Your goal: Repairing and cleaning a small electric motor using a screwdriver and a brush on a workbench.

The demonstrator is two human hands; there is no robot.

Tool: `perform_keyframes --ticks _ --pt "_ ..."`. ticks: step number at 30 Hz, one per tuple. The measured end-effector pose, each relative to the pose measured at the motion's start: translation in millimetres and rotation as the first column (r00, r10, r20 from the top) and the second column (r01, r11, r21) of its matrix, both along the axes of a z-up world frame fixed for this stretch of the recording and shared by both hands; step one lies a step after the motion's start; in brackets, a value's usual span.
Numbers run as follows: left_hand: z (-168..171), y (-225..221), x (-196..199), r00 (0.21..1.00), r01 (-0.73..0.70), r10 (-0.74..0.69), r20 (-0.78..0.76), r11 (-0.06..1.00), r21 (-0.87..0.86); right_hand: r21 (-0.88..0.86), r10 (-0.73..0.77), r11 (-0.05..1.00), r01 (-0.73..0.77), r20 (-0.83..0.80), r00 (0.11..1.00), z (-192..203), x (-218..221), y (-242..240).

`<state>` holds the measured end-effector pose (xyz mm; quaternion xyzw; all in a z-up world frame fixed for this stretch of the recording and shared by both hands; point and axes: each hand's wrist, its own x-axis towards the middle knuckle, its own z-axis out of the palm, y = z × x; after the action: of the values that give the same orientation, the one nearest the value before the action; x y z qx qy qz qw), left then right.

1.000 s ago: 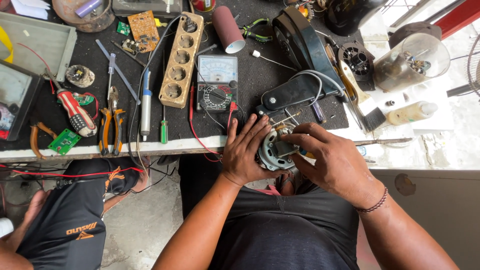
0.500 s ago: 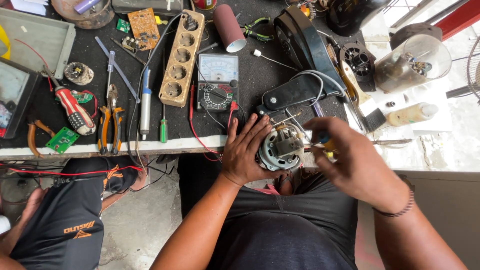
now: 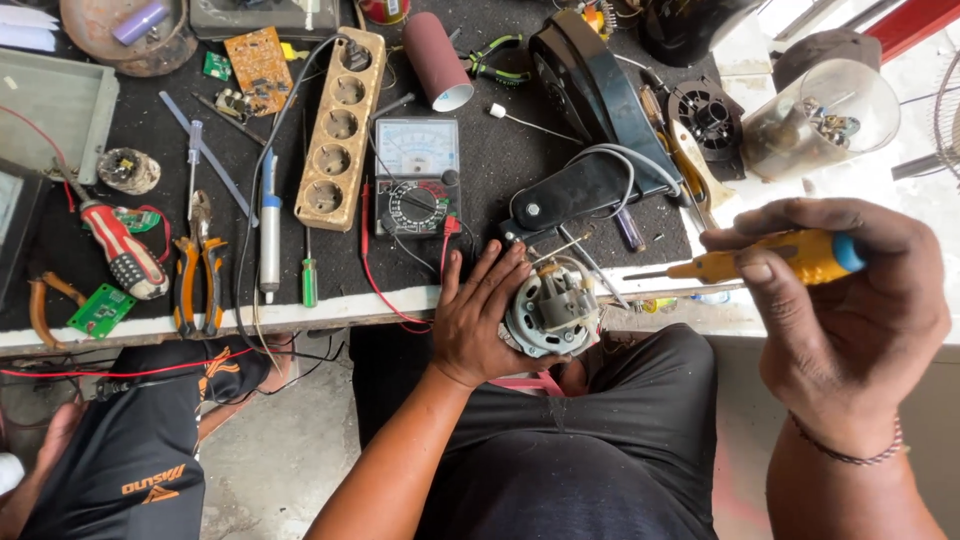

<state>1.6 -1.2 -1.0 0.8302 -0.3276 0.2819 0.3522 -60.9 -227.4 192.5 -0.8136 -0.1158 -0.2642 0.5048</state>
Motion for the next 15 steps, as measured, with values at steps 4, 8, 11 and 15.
perform_keyframes --ticks 4,8,11,15 --pt "-3 1 0 1.0 -0.003 0.004 -0.018 1.0 0.012 0.038 -0.01 0.999 0.011 -0.021 1.0 -11 7 5" --pt "-6 2 1 0.999 0.009 -0.008 -0.039 0.999 0.039 0.164 -0.016 0.986 0.021 -0.033 0.999 -28 14 5" --pt "-2 1 2 1.0 -0.004 0.005 -0.029 0.999 0.049 0.186 -0.023 0.982 0.031 -0.046 0.999 -34 19 4" --pt "-4 1 2 0.999 -0.018 0.02 -0.031 0.998 0.064 0.176 -0.028 0.984 0.038 -0.063 0.998 -36 22 2"
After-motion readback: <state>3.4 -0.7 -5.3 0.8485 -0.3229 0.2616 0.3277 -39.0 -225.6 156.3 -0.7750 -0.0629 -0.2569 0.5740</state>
